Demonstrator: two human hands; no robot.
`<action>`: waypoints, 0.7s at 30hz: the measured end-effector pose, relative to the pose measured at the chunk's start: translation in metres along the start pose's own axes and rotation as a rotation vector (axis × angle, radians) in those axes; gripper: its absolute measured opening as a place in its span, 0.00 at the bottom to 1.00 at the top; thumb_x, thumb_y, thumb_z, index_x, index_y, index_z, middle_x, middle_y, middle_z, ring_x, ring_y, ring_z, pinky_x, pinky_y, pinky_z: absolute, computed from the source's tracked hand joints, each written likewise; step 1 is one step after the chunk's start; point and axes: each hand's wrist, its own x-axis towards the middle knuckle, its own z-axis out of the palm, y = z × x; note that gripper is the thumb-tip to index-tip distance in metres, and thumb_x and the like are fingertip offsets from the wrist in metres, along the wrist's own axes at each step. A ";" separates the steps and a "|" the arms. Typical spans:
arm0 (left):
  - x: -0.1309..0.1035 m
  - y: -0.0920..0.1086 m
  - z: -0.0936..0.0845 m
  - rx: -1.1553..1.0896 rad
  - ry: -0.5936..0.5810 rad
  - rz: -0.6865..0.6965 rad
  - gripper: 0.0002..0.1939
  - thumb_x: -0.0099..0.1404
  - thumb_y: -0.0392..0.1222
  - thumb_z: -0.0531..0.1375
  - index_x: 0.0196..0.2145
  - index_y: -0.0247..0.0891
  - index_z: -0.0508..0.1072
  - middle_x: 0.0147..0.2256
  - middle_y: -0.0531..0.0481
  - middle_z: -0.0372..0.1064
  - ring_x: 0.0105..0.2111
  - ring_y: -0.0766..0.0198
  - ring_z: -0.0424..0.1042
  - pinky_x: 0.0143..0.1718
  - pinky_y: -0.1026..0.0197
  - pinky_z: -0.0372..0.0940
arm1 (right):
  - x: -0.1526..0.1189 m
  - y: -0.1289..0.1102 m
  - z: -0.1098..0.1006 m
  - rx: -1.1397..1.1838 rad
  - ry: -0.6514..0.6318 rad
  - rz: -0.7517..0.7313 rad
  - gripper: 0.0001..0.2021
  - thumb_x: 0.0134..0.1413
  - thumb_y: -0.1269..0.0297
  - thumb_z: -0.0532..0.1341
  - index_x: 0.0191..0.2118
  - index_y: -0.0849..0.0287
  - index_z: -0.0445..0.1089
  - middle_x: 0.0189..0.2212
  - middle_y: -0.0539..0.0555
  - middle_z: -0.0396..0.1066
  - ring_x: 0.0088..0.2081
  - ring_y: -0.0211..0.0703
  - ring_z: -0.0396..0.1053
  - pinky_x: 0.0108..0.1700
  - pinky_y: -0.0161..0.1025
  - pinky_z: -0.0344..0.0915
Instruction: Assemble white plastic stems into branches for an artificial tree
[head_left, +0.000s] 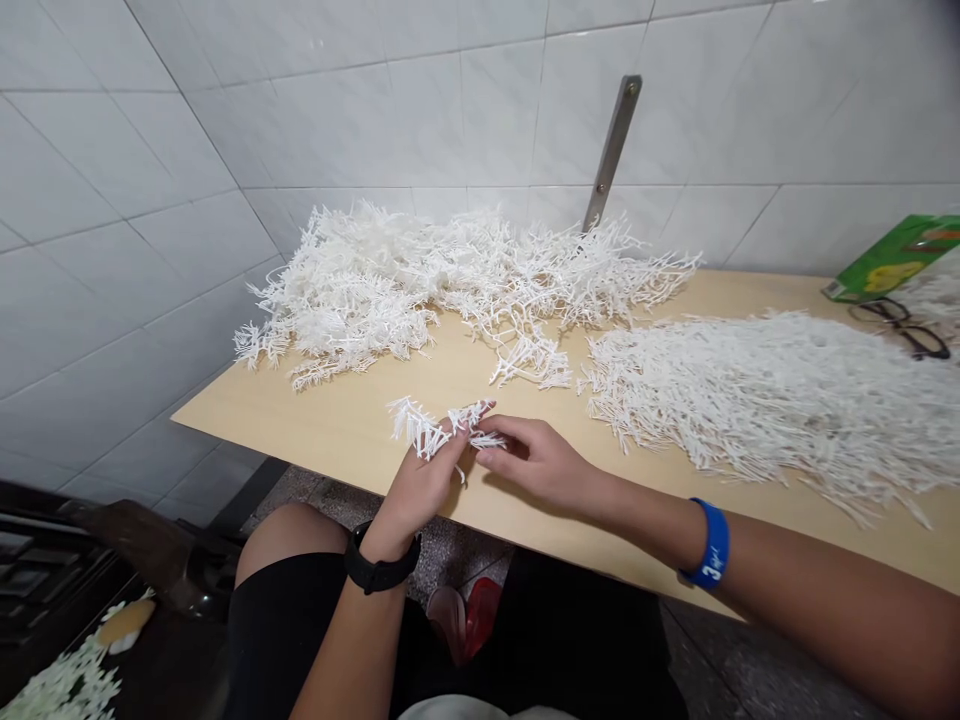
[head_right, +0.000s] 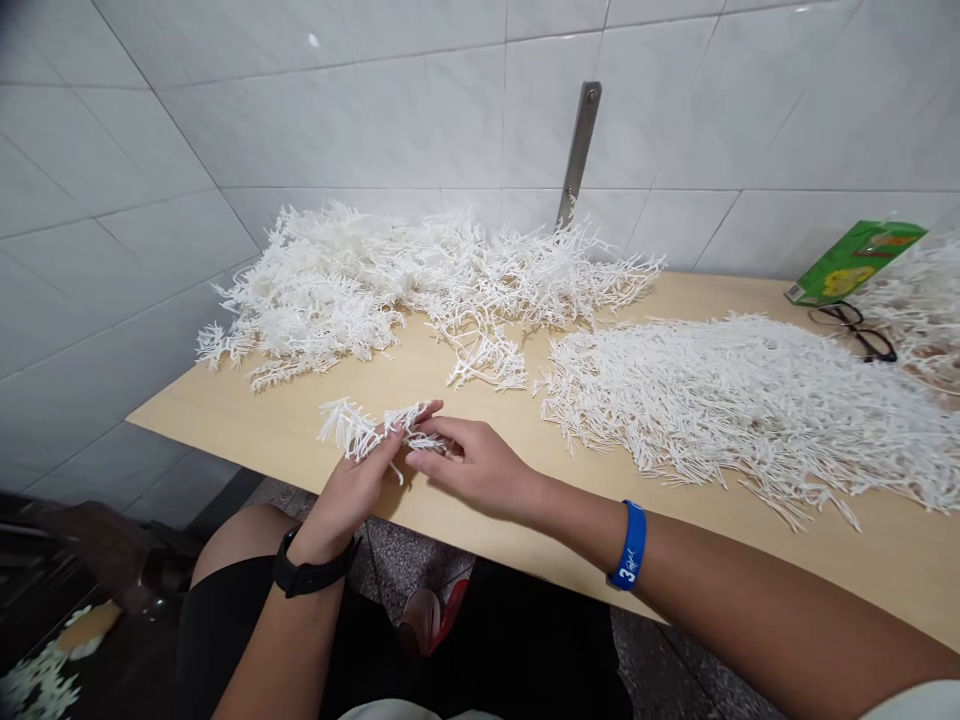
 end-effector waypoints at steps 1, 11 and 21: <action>0.000 0.000 0.000 0.023 -0.024 0.004 0.23 0.70 0.54 0.55 0.56 0.41 0.73 0.61 0.47 0.67 0.63 0.53 0.63 0.66 0.53 0.54 | 0.000 0.001 0.000 -0.001 -0.021 0.002 0.11 0.58 0.59 0.61 0.42 0.60 0.73 0.38 0.54 0.75 0.39 0.43 0.70 0.42 0.40 0.65; -0.002 -0.001 0.002 0.093 0.118 0.107 0.18 0.69 0.49 0.57 0.51 0.39 0.78 0.54 0.45 0.74 0.58 0.52 0.69 0.62 0.53 0.59 | 0.000 0.002 0.004 0.073 -0.066 0.047 0.15 0.62 0.52 0.59 0.34 0.61 0.70 0.29 0.52 0.70 0.32 0.40 0.65 0.36 0.37 0.63; -0.002 -0.004 -0.001 0.059 0.125 0.083 0.19 0.69 0.52 0.57 0.50 0.41 0.78 0.52 0.46 0.75 0.57 0.51 0.69 0.62 0.51 0.58 | 0.002 0.003 -0.003 0.236 -0.047 0.051 0.19 0.61 0.48 0.59 0.31 0.61 0.70 0.28 0.53 0.69 0.30 0.39 0.64 0.35 0.38 0.63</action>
